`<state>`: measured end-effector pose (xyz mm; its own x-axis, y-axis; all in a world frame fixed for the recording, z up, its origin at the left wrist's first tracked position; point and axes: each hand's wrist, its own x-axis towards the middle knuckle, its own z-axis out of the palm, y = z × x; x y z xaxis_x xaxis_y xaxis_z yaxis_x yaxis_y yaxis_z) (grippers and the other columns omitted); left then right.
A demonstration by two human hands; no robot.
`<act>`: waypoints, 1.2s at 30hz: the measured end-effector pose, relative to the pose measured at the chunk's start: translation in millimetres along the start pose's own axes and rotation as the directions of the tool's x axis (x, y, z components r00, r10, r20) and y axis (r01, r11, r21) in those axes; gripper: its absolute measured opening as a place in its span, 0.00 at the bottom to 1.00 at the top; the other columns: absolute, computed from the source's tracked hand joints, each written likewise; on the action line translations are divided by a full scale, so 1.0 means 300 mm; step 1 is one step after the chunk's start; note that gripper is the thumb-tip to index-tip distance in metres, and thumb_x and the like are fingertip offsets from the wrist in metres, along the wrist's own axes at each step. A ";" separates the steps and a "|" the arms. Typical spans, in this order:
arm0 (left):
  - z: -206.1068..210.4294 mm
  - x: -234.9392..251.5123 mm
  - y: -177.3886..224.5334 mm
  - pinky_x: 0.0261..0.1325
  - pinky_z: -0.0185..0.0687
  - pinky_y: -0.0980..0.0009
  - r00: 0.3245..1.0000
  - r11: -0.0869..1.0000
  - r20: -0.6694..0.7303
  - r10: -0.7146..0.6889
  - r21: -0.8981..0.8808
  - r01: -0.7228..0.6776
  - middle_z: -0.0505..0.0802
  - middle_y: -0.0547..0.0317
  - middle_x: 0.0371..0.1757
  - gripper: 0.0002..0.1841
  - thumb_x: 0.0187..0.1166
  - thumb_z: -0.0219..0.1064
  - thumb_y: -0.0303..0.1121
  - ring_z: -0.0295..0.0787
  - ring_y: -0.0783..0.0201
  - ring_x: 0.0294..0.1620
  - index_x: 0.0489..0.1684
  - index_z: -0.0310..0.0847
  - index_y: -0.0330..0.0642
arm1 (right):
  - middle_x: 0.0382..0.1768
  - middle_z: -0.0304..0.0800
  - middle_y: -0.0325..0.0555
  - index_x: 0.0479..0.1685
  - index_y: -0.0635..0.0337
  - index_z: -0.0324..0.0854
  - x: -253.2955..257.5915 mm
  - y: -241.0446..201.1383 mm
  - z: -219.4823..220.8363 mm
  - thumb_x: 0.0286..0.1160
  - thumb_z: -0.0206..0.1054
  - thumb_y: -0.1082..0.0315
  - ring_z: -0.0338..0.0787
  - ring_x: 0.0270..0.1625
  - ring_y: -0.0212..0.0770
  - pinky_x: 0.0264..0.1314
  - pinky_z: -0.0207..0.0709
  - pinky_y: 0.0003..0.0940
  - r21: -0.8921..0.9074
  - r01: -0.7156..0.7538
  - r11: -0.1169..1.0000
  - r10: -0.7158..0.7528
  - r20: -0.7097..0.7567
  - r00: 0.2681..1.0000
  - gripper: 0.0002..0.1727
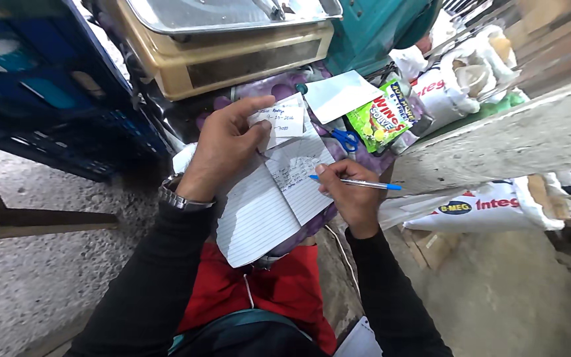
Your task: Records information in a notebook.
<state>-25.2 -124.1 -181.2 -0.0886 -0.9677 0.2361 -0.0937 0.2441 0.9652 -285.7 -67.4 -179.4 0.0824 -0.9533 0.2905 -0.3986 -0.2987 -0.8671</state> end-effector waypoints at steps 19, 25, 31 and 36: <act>0.001 0.005 -0.007 0.42 0.93 0.70 1.000 1.000 -0.019 0.005 0.002 -0.005 0.97 0.62 0.46 0.19 0.84 0.68 0.32 0.93 0.69 0.35 0.73 0.83 0.55 | 0.26 0.92 0.47 0.35 0.61 0.89 0.012 0.038 -0.002 0.74 0.77 0.67 0.91 0.23 0.42 0.25 0.90 0.37 0.052 -0.006 0.999 0.006 0.007 1.000 0.06; 0.005 0.005 -0.002 0.39 0.92 0.70 1.000 1.000 -0.013 -0.015 -0.002 0.015 0.96 0.63 0.42 0.19 0.84 0.68 0.32 0.92 0.69 0.33 0.73 0.84 0.58 | 0.25 0.91 0.48 0.34 0.62 0.88 0.010 0.050 -0.003 0.75 0.76 0.67 0.90 0.23 0.42 0.25 0.88 0.35 0.070 -0.019 0.997 0.019 -0.002 1.000 0.08; 0.006 -0.022 0.010 0.29 0.88 0.70 0.999 0.999 -0.025 -0.027 0.027 0.028 0.96 0.62 0.40 0.20 0.84 0.68 0.32 0.89 0.67 0.26 0.74 0.83 0.62 | 0.25 0.92 0.47 0.33 0.62 0.89 0.011 0.050 -0.005 0.75 0.76 0.66 0.91 0.24 0.41 0.26 0.89 0.35 0.050 -0.050 0.998 0.050 -0.007 0.999 0.08; 0.002 -0.019 0.003 0.26 0.86 0.67 1.000 0.996 -0.006 -0.005 0.084 0.006 0.95 0.61 0.39 0.21 0.85 0.68 0.35 0.87 0.65 0.24 0.74 0.82 0.67 | 0.37 0.95 0.50 0.51 0.62 0.87 0.057 0.033 -0.021 0.76 0.76 0.67 0.94 0.31 0.44 0.32 0.92 0.38 0.171 -0.026 0.985 0.022 0.025 0.999 0.11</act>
<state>-25.4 -118.4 -181.9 -0.0817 -0.9694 0.2316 -0.1776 0.2428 0.9537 -294.1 -86.4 -180.5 0.0961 -0.9604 0.2615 -0.2384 -0.2772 -0.9307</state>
